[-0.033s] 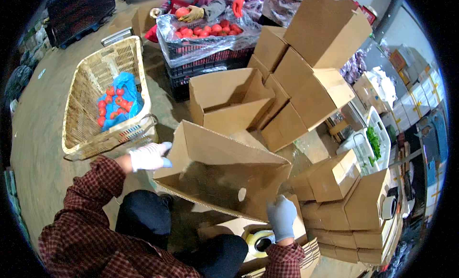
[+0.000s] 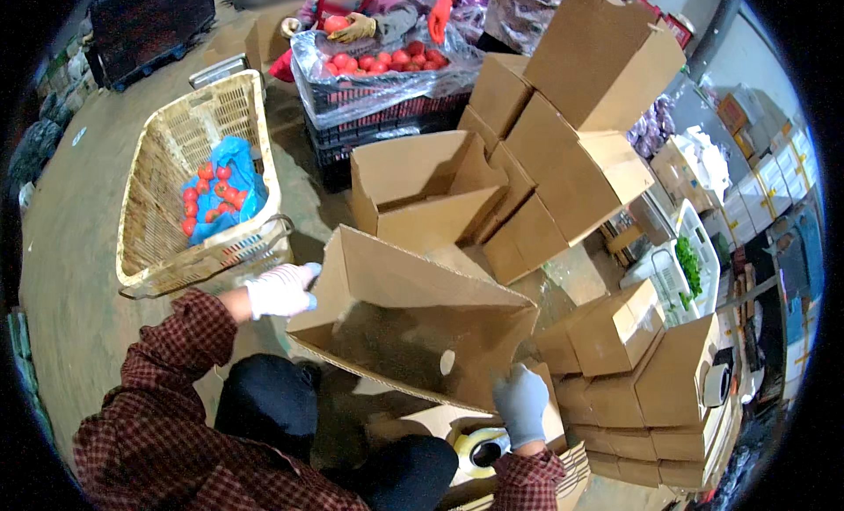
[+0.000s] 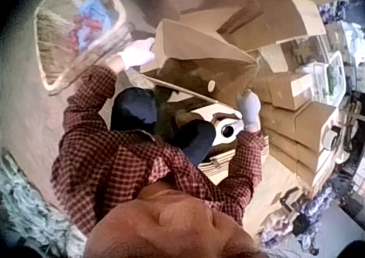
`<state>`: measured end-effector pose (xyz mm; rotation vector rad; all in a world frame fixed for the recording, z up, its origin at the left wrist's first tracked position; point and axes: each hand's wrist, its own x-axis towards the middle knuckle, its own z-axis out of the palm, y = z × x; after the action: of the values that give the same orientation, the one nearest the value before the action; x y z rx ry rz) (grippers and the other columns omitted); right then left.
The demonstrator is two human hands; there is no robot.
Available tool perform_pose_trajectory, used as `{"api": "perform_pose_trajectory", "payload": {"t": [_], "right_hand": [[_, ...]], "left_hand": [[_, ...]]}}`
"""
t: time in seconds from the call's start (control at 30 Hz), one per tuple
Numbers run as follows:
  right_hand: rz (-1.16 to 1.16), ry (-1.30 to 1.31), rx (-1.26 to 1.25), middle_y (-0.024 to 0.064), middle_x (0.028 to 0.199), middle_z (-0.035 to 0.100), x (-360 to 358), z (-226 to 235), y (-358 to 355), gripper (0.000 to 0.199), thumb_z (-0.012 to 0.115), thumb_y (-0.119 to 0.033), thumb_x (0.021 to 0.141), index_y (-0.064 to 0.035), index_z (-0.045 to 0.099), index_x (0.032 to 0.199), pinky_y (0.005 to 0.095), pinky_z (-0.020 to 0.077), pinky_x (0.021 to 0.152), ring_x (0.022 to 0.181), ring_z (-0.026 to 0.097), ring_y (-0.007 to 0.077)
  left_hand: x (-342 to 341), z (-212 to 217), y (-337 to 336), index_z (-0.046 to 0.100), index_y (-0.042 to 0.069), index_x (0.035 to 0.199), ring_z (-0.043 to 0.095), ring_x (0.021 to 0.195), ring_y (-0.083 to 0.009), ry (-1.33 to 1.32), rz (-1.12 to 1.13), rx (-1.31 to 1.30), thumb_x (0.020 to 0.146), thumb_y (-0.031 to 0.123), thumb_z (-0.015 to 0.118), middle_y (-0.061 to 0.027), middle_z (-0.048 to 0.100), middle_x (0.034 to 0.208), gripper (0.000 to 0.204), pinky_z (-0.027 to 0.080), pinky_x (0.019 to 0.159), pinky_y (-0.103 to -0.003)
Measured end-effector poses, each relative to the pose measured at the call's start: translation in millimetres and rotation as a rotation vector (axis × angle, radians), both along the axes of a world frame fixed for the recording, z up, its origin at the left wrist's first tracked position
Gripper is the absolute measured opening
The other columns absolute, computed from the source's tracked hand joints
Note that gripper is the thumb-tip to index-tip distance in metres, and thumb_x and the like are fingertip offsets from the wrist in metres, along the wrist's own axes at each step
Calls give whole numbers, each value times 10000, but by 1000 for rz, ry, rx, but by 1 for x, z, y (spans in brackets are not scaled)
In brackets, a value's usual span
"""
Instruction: The person assembles cardboard boxes by folding the flaps and applying tape using a handheld dispenser.
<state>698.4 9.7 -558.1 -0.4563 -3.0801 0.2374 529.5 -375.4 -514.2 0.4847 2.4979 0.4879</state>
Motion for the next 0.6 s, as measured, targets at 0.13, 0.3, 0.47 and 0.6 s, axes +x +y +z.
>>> {"api": "perform_pose_trajectory", "payload": {"t": [0.13, 0.3, 0.47, 0.6], "right_hand": [[132, -205, 44, 240, 742, 635, -9, 16, -8, 278, 591, -279, 731, -6, 645, 742, 458, 512, 649, 700, 631, 392], [150, -410, 28, 213, 770, 650, -47, -9, -55, 386, 536, -365, 719, -12, 689, 700, 423, 514, 713, 746, 638, 370], [77, -659, -300, 148, 618, 642, -70, 8, -63, 496, 500, -460, 761, -22, 684, 619, 403, 514, 676, 672, 650, 299], [-106, -574, -717, 113, 595, 604, -58, 8, -31, 319, 634, -282, 782, 32, 622, 727, 303, 490, 515, 549, 606, 189]], "left_hand": [[-7, -10, 30, 502, -180, 1017, 656, 734, -368, 133, -90, -127, 804, 232, 446, -267, 641, 762, 468, 509, 650, -441], [3, -6, 56, 303, -255, 1244, 654, 715, -360, 177, -152, -250, 860, 403, 473, -244, 653, 804, 781, 515, 627, -441], [21, -19, 75, 220, -233, 1298, 654, 747, -375, 120, -418, -423, 839, 659, 443, -255, 651, 858, 1028, 518, 675, -468], [5, 2, 58, 277, -124, 1350, 650, 798, -327, -101, -272, -133, 807, 741, 413, -235, 640, 948, 1030, 521, 655, -408]]}}
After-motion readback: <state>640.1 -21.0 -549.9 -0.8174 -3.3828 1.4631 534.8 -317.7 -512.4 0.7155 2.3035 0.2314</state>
